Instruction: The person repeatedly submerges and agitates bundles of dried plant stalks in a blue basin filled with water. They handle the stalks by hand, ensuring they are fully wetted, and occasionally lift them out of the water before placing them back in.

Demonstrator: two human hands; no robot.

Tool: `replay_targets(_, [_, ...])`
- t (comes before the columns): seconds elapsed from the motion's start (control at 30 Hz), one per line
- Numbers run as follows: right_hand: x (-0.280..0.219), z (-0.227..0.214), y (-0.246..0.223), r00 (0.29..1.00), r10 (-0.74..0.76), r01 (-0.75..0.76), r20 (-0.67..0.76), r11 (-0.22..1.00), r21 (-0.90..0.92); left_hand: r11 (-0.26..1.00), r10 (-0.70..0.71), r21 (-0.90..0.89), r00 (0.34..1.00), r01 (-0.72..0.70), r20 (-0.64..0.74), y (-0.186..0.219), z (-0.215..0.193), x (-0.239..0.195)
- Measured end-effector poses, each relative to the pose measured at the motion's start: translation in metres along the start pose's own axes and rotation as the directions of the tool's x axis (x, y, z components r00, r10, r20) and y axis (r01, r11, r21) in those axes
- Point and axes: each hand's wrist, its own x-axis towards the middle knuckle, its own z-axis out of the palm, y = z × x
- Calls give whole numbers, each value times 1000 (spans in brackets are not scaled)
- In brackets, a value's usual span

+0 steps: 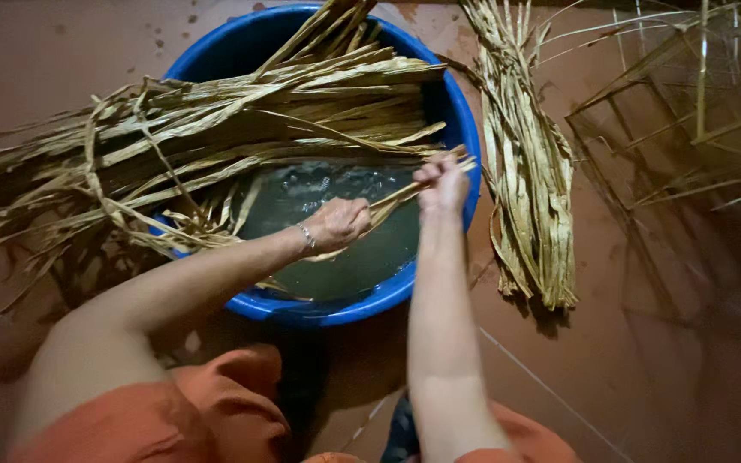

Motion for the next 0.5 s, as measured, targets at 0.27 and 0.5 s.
replay_targets(0.27, [3,1,-82,970,-228,226,-87,973,-38,946,-279,222,943,237,182,-3,-41,-70])
replay_targets(0.5, [-3,-9,-94,931,-322,313,-172,947,-80,972,11,236,999,-20,42,-115,-39,-91])
